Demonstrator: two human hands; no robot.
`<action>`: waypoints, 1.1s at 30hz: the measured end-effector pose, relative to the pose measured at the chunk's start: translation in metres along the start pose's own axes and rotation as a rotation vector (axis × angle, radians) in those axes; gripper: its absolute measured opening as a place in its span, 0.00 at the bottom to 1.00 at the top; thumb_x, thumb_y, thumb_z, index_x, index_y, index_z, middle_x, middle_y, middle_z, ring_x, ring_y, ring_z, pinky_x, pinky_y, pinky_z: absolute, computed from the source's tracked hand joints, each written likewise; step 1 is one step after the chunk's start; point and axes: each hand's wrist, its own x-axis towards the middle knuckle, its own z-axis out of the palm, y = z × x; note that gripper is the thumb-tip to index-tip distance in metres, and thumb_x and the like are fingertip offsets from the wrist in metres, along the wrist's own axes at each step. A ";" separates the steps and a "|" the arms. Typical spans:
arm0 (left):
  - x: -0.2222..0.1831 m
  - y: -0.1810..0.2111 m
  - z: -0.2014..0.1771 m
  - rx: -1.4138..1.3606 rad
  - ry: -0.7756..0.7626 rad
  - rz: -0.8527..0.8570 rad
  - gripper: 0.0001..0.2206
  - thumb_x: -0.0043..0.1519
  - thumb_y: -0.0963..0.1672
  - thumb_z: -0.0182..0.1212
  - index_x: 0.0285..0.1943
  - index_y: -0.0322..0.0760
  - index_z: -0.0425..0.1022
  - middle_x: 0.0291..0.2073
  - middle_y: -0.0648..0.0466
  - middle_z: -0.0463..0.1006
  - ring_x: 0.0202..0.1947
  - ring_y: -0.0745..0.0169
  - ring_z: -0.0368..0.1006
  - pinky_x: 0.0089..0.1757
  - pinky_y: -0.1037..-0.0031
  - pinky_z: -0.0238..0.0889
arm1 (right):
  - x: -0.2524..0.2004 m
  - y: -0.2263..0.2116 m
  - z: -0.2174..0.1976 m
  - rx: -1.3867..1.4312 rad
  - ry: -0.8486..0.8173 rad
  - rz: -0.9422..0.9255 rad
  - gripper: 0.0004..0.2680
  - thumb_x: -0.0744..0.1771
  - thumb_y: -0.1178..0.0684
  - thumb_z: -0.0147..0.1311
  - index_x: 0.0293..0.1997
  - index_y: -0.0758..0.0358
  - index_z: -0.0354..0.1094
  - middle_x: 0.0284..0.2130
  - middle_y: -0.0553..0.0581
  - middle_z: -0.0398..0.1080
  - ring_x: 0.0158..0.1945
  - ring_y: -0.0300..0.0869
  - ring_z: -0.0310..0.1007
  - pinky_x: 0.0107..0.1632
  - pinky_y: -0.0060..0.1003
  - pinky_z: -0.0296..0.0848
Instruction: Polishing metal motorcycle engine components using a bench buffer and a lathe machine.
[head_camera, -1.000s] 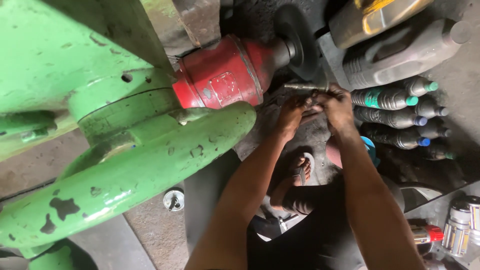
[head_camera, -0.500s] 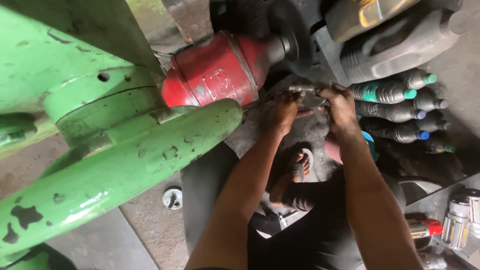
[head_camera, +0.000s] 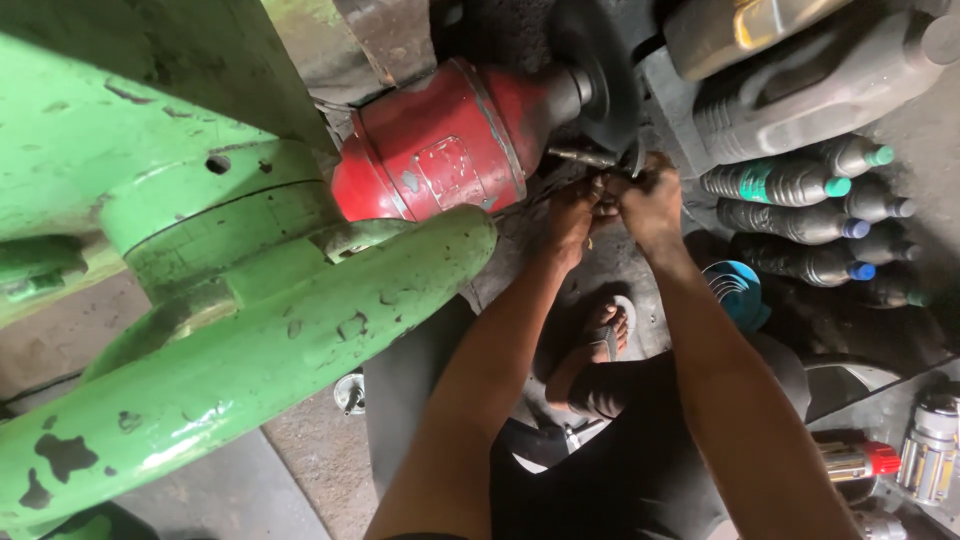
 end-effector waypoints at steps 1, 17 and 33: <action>0.001 -0.002 0.000 -0.002 0.002 0.017 0.12 0.68 0.48 0.58 0.47 0.34 0.78 0.33 0.53 0.81 0.27 0.68 0.76 0.33 0.71 0.78 | 0.001 0.002 -0.001 -0.061 -0.018 -0.010 0.08 0.64 0.62 0.61 0.46 0.72 0.73 0.35 0.57 0.78 0.33 0.37 0.78 0.35 0.30 0.76; -0.009 0.016 0.020 -0.042 -0.277 0.034 0.11 0.71 0.44 0.55 0.55 0.29 0.73 0.45 0.47 0.80 0.36 0.57 0.81 0.39 0.65 0.80 | -0.002 -0.004 -0.036 0.478 -0.111 0.121 0.06 0.64 0.64 0.62 0.43 0.68 0.73 0.34 0.55 0.77 0.31 0.35 0.74 0.32 0.29 0.68; -0.030 -0.003 0.005 0.151 0.050 -0.003 0.12 0.72 0.46 0.53 0.53 0.32 0.73 0.34 0.49 0.77 0.28 0.59 0.75 0.33 0.66 0.76 | 0.011 0.029 -0.032 0.110 -0.164 0.336 0.14 0.62 0.62 0.63 0.51 0.69 0.66 0.35 0.58 0.77 0.33 0.40 0.76 0.34 0.34 0.73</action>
